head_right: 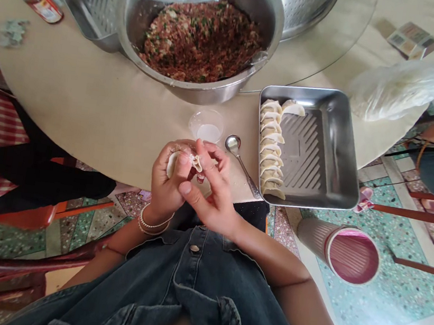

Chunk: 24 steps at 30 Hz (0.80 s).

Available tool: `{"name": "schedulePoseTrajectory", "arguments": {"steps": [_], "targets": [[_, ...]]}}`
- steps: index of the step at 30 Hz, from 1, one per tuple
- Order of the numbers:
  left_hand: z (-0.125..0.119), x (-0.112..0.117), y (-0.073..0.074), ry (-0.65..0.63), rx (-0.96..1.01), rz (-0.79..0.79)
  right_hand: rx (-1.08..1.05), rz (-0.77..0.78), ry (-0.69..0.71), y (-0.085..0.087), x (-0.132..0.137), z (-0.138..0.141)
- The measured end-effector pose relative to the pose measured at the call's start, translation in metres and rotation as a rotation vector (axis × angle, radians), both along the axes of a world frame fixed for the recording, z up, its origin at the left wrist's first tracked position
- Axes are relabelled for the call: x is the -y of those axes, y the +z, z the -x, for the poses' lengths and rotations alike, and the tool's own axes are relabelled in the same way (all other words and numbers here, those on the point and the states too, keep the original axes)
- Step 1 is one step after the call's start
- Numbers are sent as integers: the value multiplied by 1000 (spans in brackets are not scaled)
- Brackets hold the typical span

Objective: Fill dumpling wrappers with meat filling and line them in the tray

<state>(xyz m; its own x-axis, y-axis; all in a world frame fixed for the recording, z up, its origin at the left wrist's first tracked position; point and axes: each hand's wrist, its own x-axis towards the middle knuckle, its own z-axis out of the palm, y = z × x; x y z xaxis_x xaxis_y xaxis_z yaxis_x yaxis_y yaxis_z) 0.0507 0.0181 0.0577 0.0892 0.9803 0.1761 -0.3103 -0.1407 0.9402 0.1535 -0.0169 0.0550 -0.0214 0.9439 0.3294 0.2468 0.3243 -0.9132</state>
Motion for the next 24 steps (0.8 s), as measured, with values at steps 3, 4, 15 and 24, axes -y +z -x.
{"name": "schedulePoseTrajectory", "arguments": {"steps": [3,4,15,24], "targets": [[-3,5,1,-5,86,48,174,-98,-153,5,-6,-6],[-4,7,2,-37,131,98,251,-126,-209,7,-7,-8],[0,7,24,-475,539,703,456,-329,-439,18,-13,-20],[5,-1,22,-512,418,555,409,-372,-435,5,-3,-30]]}}
